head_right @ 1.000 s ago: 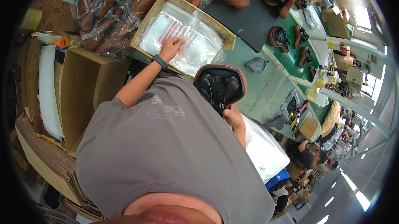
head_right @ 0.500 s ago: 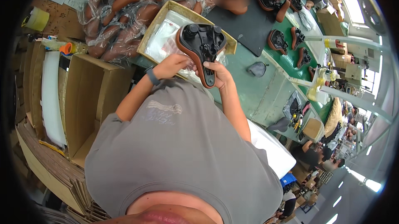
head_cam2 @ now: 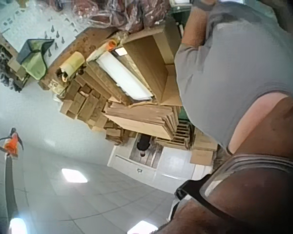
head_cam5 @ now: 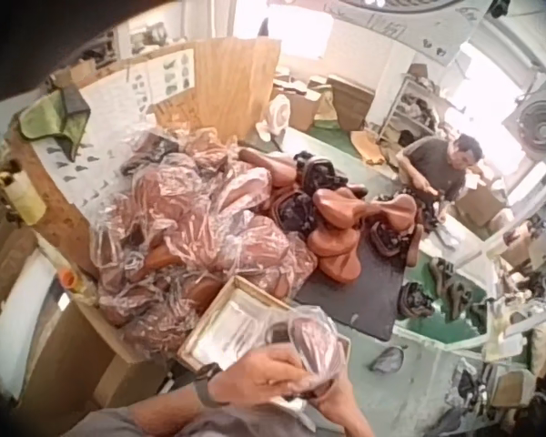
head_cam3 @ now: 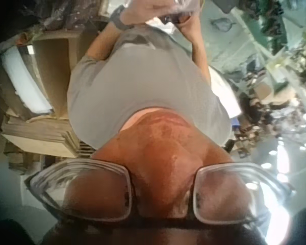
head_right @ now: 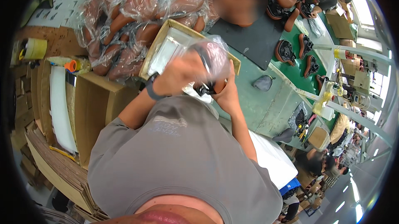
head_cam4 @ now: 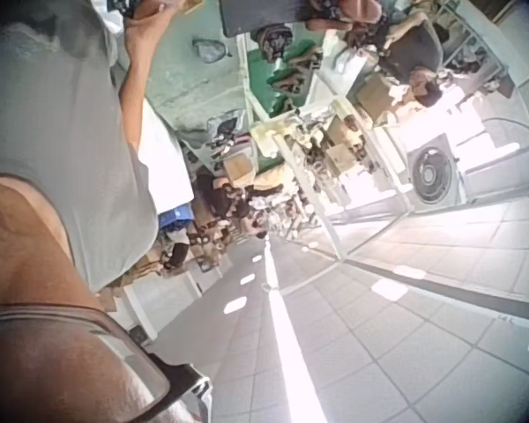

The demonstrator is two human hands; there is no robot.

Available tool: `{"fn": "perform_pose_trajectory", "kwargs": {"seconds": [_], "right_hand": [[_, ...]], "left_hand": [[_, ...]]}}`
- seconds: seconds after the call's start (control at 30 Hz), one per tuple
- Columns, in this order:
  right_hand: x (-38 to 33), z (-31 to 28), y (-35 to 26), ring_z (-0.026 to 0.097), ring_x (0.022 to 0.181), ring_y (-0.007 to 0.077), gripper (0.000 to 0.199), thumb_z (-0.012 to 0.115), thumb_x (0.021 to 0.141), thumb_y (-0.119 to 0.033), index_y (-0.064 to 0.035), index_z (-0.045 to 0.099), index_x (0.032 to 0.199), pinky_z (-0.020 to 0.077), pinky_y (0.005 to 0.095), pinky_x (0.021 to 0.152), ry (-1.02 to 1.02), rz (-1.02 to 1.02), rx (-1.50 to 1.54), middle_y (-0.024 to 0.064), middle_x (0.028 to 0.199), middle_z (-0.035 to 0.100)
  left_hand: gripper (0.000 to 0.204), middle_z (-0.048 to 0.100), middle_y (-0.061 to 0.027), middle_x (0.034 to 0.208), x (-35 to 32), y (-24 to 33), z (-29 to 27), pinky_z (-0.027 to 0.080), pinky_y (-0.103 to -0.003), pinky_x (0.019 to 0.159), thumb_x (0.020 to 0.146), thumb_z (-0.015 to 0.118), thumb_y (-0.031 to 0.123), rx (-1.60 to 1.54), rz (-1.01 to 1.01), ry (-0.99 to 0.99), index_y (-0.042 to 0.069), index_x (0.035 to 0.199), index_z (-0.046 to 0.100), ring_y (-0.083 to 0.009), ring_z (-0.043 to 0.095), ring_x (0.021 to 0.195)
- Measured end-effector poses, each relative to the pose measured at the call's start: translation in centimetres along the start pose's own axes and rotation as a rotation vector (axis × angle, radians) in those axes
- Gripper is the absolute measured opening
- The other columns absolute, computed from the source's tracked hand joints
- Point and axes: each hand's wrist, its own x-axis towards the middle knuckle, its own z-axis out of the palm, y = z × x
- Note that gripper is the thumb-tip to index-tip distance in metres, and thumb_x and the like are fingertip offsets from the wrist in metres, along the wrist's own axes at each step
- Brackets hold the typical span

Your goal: Picking up bicycle seats, placing them into plastic bags, and then packing the bagged seats into a large cardboard box.

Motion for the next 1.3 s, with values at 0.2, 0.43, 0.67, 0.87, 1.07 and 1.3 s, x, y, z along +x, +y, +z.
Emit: {"fn": "perform_pose_trajectory", "kwargs": {"seconds": [0.2,0.43,0.67,0.87,1.07,1.3], "right_hand": [[8.9,-1.7,2.6,0.074,0.111,0.0236,0.073,0.084,0.09,0.003,-0.0025,0.05,0.154,0.0648,0.0416,0.091,0.264,0.219,0.616,0.0157,0.141,0.066],[28.4,-10.5,5.7,0.045,0.158,0.0414,0.108,0.095,0.078,-0.012,-0.0051,0.038,0.169,0.0472,0.0492,0.123,0.202,-0.293,-0.482,0.0241,0.172,0.042],[41.3,-11.1,20.6,0.032,0.165,0.0423,0.115,0.098,0.075,-0.026,-0.0085,0.038,0.172,0.0425,0.0629,0.123,0.194,-0.006,-1.245,0.0196,0.179,0.033],[38.6,-12.2,20.4,0.044,0.158,0.042,0.099,0.097,0.072,-0.029,-0.0118,0.055,0.159,0.0449,0.062,0.123,0.241,-0.223,-1.219,0.0171,0.17,0.049],[24.4,-19.6,17.6,0.076,0.12,0.0314,0.069,0.087,0.076,-0.024,-0.0041,0.073,0.14,0.0591,0.041,0.105,0.435,-0.068,-0.477,0.0174,0.136,0.076],[-6.8,-30.9,12.1,0.063,0.143,0.031,0.083,0.082,0.094,-0.023,0.0046,0.048,0.164,0.0487,0.0452,0.123,0.422,0.051,0.489,0.0184,0.155,0.064]], "left_hand": [[0.049,0.076,-0.0103,0.12,1.9,-5.8,0.4,0.056,-0.039,0.1,0.092,0.085,0.022,-0.331,-0.47,-0.137,0.002,0.135,0.072,-0.0246,0.071,0.117],[0.058,0.079,-0.0085,0.121,13.6,-17.2,-14.0,0.061,-0.032,0.089,0.099,0.086,0.028,-0.45,-0.88,0.645,0.0,0.145,0.065,-0.0217,0.077,0.107],[0.045,0.071,-0.0145,0.141,13.9,-20.8,-18.9,0.058,-0.034,0.102,0.107,0.076,0.017,-0.185,-0.434,1.21,-0.004,0.145,0.064,-0.0249,0.069,0.124],[0.029,0.076,-0.0151,0.117,3.2,-19.7,-1.5,0.057,-0.038,0.096,0.102,0.075,0.008,0.654,-0.43,0.599,0.002,0.131,0.073,-0.0252,0.073,0.113],[0.018,0.08,-0.0161,0.097,-4.5,-24.1,10.4,0.061,-0.048,0.078,0.101,0.076,0.021,0.458,-0.677,-0.08,0.003,0.104,0.079,-0.0362,0.078,0.088],[0.034,0.079,-0.0197,0.108,-11.4,-30.0,17.4,0.059,-0.052,0.09,0.095,0.079,0.035,0.665,-0.639,-0.402,0.004,0.106,0.073,-0.0407,0.075,0.103]]}}
